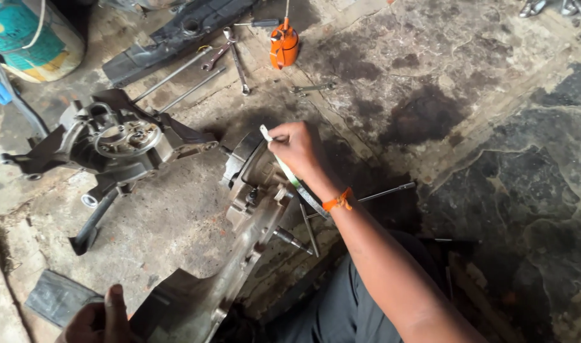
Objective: The person sits on the floor of a motorcycle repair shop working on a scooter engine crankcase. They first use a T-handle socket wrench to loosen and remove bolts from the crankcase halves, then pick up a flat file and repeatedly file the mating surface of the crankcase, steadying the casting with the other hand.
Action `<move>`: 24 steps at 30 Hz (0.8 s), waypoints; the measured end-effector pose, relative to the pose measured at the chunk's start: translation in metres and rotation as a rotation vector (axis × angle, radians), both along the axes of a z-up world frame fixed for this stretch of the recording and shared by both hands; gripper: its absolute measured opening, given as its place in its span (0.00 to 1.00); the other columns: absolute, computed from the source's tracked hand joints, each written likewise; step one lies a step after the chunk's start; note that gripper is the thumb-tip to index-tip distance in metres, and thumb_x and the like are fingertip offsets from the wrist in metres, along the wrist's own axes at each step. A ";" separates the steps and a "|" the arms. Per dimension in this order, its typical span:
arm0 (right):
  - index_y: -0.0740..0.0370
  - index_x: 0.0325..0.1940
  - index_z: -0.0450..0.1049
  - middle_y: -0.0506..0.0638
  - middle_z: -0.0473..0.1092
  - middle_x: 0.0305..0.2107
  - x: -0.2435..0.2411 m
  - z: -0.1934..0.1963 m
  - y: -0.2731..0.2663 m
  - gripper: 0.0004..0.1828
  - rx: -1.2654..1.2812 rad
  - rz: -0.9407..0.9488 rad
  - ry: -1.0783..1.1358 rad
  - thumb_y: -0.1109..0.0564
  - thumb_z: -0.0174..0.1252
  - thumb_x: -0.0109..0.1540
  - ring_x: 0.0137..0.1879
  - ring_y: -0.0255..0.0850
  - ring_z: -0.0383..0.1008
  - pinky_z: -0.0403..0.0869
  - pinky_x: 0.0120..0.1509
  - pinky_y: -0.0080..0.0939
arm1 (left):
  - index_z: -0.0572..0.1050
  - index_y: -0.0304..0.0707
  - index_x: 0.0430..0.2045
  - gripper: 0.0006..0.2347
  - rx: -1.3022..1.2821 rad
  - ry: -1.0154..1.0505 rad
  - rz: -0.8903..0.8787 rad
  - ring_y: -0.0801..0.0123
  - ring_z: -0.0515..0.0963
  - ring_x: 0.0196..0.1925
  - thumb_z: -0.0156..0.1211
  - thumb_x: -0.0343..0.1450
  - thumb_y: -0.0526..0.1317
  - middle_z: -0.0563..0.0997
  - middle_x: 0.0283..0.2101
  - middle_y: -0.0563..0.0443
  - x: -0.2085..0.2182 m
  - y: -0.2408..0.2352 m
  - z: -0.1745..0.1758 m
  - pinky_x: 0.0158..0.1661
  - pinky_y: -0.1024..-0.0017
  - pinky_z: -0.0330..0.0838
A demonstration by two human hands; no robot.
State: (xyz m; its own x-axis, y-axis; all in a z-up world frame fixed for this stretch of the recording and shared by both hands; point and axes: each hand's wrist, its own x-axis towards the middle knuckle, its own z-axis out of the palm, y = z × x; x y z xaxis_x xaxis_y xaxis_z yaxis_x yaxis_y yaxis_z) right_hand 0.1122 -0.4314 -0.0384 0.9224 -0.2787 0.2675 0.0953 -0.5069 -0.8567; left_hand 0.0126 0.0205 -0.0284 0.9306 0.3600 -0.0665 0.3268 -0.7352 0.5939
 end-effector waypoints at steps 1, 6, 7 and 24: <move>0.65 0.41 0.83 0.53 0.82 0.33 0.000 0.005 0.002 0.10 0.000 0.009 0.000 0.63 0.67 0.56 0.34 0.31 0.80 0.76 0.38 0.31 | 0.80 0.21 0.23 0.22 0.000 0.000 0.009 0.61 0.78 0.15 0.65 0.78 0.48 0.78 0.14 0.36 -0.002 -0.002 0.007 0.25 0.67 0.73; 0.59 0.43 0.84 0.50 0.82 0.35 0.012 0.011 -0.001 0.09 -0.097 -0.082 0.293 0.61 0.62 0.60 0.29 0.35 0.80 0.74 0.30 0.39 | 0.80 0.28 0.20 0.20 0.086 0.066 -0.087 0.62 0.79 0.13 0.65 0.75 0.49 0.77 0.15 0.40 -0.004 -0.004 0.011 0.24 0.69 0.73; 0.59 0.43 0.84 0.50 0.82 0.35 0.010 0.009 -0.002 0.09 -0.095 -0.084 0.292 0.61 0.62 0.60 0.29 0.35 0.80 0.74 0.30 0.39 | 0.80 0.28 0.20 0.20 0.087 0.065 -0.089 0.62 0.79 0.13 0.65 0.75 0.49 0.77 0.15 0.40 -0.003 -0.003 0.006 0.24 0.69 0.73; 0.69 0.52 0.79 0.50 0.79 0.33 0.000 -0.011 -0.007 0.16 0.182 0.007 0.200 0.63 0.63 0.59 0.36 0.32 0.77 0.76 0.39 0.33 | 0.80 0.31 0.19 0.20 0.178 0.067 -0.074 0.66 0.79 0.13 0.68 0.73 0.52 0.78 0.13 0.44 -0.009 -0.016 0.020 0.23 0.70 0.73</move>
State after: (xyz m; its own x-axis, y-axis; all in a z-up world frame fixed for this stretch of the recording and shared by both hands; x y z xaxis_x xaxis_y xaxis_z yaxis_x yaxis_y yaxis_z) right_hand 0.1122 -0.4388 -0.0492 0.9541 -0.2985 0.0264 -0.0814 -0.3430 -0.9358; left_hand 0.0034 0.0040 -0.0081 0.9506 0.3024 -0.0706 0.3025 -0.8503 0.4307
